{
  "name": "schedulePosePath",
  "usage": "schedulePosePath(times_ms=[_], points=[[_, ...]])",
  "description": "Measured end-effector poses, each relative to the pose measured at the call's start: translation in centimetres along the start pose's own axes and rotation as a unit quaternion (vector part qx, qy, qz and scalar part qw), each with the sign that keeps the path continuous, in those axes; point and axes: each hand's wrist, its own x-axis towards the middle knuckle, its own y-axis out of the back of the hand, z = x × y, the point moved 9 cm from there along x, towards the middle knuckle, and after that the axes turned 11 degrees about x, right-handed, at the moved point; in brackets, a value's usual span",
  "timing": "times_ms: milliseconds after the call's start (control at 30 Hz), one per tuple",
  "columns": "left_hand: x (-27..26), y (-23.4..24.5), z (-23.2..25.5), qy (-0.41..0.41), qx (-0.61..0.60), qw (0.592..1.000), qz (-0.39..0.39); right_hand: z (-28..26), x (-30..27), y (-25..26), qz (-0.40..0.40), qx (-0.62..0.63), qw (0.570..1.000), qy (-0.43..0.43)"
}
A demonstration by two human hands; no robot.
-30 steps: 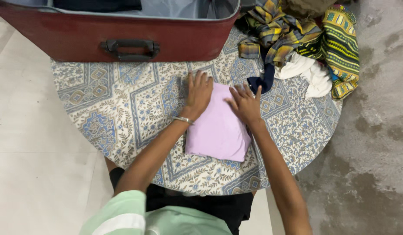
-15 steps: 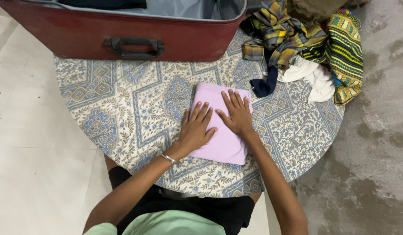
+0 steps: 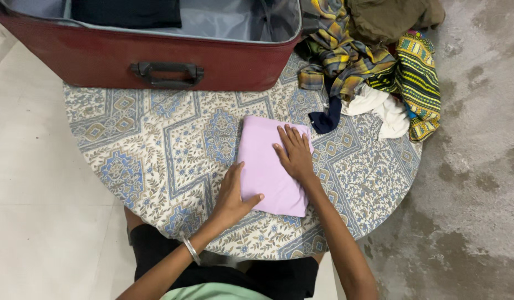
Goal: The person folds a shirt and a pair of pants on a patterned surface and places them into an open suitcase.
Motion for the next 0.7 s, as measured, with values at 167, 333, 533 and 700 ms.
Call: schedulePosePath(times_ms=[167,333,533,700], points=[[0.4,-0.1,-1.8,0.056,-0.093,0.992,-0.059,-0.2,-0.1,-0.2,-0.001,0.002,1.0,0.003],[-1.0,-1.6,-2.0,0.123,-0.159,0.957,-0.207,0.8,0.1,-0.5,-0.011,-0.002,1.0,-0.011],[-1.4,-1.8,-2.0,0.152,-0.215,0.938,-0.225,3.9,2.5,-3.5,-0.225,-0.01,0.968,-0.112],[-1.4,-3.3,-4.3,0.166,-0.231,0.943,-0.173,2.0,7.4,-3.3,-0.261,0.072,0.963,0.012]])
